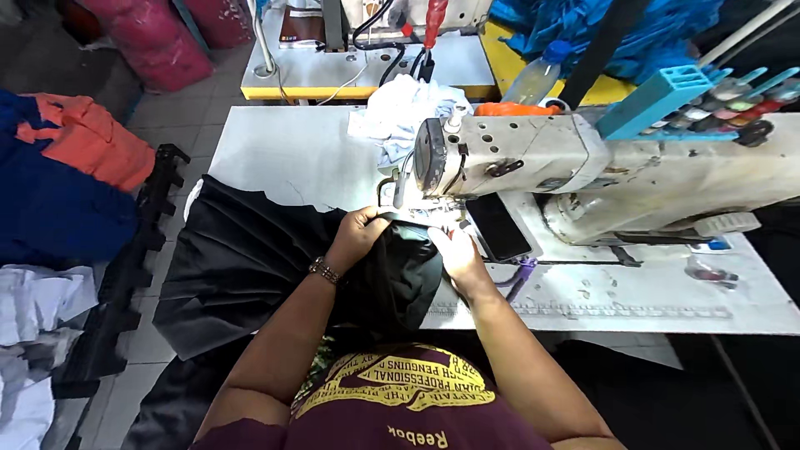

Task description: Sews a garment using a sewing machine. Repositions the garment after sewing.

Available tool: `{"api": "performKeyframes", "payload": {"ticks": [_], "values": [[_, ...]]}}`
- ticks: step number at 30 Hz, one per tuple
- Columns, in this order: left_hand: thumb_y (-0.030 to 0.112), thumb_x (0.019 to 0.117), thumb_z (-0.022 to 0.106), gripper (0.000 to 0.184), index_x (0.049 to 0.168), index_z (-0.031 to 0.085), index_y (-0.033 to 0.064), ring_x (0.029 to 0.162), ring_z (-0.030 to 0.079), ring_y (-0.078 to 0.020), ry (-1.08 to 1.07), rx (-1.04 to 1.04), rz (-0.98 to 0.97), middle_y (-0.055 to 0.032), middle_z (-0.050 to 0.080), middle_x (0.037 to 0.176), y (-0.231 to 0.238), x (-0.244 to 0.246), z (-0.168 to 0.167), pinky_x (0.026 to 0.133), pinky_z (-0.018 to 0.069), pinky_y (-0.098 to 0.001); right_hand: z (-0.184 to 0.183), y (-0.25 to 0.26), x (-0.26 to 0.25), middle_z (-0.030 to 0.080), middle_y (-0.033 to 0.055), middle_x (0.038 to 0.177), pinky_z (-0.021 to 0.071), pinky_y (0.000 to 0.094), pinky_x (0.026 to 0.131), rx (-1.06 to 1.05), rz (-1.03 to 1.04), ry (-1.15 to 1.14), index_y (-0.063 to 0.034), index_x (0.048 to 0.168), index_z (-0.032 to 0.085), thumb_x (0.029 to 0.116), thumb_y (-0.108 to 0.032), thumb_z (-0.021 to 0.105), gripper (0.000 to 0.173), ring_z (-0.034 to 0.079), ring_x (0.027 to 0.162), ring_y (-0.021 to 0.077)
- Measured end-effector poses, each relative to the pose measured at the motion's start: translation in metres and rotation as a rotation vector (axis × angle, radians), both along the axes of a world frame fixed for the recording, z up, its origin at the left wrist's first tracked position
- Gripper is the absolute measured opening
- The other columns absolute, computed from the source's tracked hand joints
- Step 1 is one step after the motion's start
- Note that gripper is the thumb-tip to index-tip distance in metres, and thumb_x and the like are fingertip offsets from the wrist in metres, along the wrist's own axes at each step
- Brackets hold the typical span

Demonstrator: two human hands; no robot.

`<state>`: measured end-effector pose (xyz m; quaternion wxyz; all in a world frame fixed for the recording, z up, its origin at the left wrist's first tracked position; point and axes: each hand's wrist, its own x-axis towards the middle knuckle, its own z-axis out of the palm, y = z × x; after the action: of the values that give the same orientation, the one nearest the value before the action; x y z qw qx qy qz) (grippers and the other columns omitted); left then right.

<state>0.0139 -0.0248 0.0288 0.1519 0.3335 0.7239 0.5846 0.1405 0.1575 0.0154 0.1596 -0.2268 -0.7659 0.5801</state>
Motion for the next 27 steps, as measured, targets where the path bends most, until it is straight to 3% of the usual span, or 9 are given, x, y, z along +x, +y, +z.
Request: {"api": "performKeyframes", "payload": {"ticks": [3,6,14,27], "values": [[0.016,0.1049,0.051,0.026,0.094,0.072,0.0067,0.069,0.058,-0.0017,-0.222,-0.002,-0.006,0.0019,0.066,0.078,0.0115,-0.0009,-0.0030,0.067,0.0499,-0.0228,-0.0034,0.0038,0.0011,0.068,-0.0002,0.093,0.0568,0.0289,0.085,-0.105,-0.041,0.086,-0.0069,0.106,0.067,0.1044,-0.028,0.059,0.022,0.066,0.089,0.0048],[0.017,0.1063,0.049,0.026,0.098,0.072,0.0076,0.072,0.060,-0.0016,-0.293,0.015,-0.013,0.0018,0.067,0.081,0.0131,-0.0017,-0.0036,0.068,0.0517,-0.0227,-0.0074,0.0050,0.0013,0.067,-0.0014,0.088,0.0567,0.0276,0.080,-0.103,-0.049,0.139,-0.0086,0.101,0.067,0.1039,-0.026,0.060,0.019,0.065,0.084,0.0046],[0.017,0.1064,0.048,0.025,0.104,0.072,0.0072,0.078,0.062,-0.0007,-0.269,0.068,-0.022,0.0026,0.069,0.087,0.0112,0.0015,-0.0042,0.074,0.0530,-0.0225,-0.0099,0.0051,0.0025,0.066,-0.0036,0.085,0.0558,0.0245,0.078,-0.094,-0.020,0.201,-0.0097,0.099,0.067,0.1039,-0.021,0.059,0.015,0.064,0.082,0.0030],[0.017,0.1062,0.049,0.026,0.098,0.072,0.0078,0.074,0.061,-0.0020,-0.254,0.068,-0.017,0.0019,0.067,0.082,0.0117,0.0002,-0.0070,0.070,0.0522,-0.0231,-0.0103,0.0052,0.0019,0.066,-0.0019,0.087,0.0562,0.0264,0.079,-0.120,-0.019,0.198,-0.0101,0.098,0.067,0.1035,-0.022,0.060,0.015,0.065,0.084,0.0052]]}}
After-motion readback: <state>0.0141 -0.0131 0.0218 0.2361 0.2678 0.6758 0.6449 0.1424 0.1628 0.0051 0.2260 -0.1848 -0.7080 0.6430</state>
